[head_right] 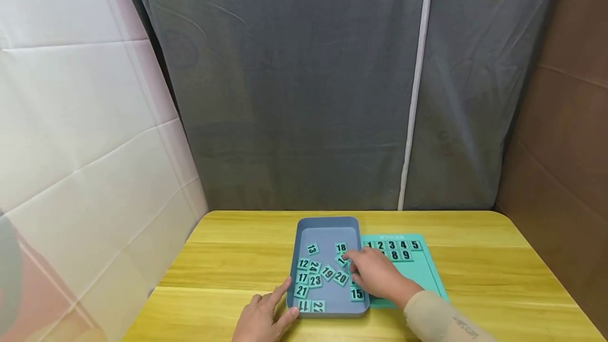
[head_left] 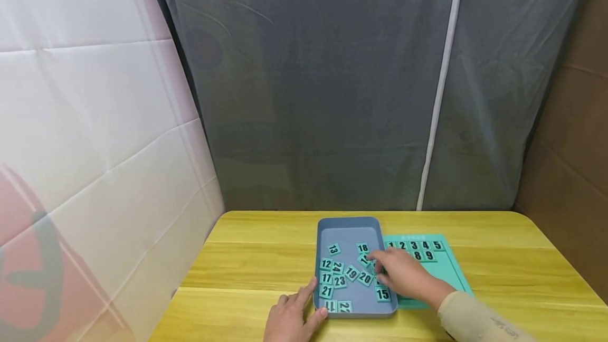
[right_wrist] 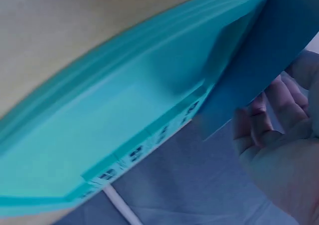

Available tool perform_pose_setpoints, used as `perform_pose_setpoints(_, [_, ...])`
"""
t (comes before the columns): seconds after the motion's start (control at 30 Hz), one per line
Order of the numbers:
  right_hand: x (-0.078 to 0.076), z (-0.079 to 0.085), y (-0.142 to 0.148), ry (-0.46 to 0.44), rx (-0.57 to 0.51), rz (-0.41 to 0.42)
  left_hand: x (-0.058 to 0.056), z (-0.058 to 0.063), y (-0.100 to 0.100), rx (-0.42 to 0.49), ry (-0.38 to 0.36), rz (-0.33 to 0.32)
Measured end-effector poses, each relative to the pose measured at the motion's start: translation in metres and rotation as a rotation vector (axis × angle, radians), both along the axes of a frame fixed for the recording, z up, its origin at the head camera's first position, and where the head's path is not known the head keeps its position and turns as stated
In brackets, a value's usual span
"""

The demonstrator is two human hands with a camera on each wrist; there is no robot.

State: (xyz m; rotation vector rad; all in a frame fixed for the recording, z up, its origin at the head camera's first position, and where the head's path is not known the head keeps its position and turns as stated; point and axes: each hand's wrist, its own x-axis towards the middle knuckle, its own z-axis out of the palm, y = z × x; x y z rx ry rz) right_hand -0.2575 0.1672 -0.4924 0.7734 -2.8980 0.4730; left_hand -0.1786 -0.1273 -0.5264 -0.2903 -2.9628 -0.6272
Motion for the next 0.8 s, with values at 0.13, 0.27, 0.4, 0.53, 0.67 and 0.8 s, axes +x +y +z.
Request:
perform_pose_setpoints(0.13, [0.003,0.0,-0.006,0.06,0.096,-0.007,0.0,0.001,0.0,0.003,0.008,0.0])
perform_pose_setpoints(0.27, [0.007,0.001,-0.007,0.053,0.112,0.031,0.001,0.002,0.001,0.011,0.003,0.001])
perform_pose_setpoints(0.4, [0.01,-0.001,-0.008,-0.012,0.074,0.116,0.001,0.001,0.0,0.006,0.012,0.0])
perform_pose_setpoints(0.53, [0.011,-0.006,-0.013,-0.012,0.044,0.133,0.0,0.001,-0.002,0.008,0.009,0.004])
perform_pose_setpoints(0.67, [0.011,-0.013,-0.019,0.021,0.054,0.091,-0.002,0.001,-0.003,0.004,-0.016,0.003])
perform_pose_setpoints(0.8, [0.01,-0.018,-0.025,0.032,0.073,0.079,-0.003,0.001,-0.003,0.002,-0.039,0.007])
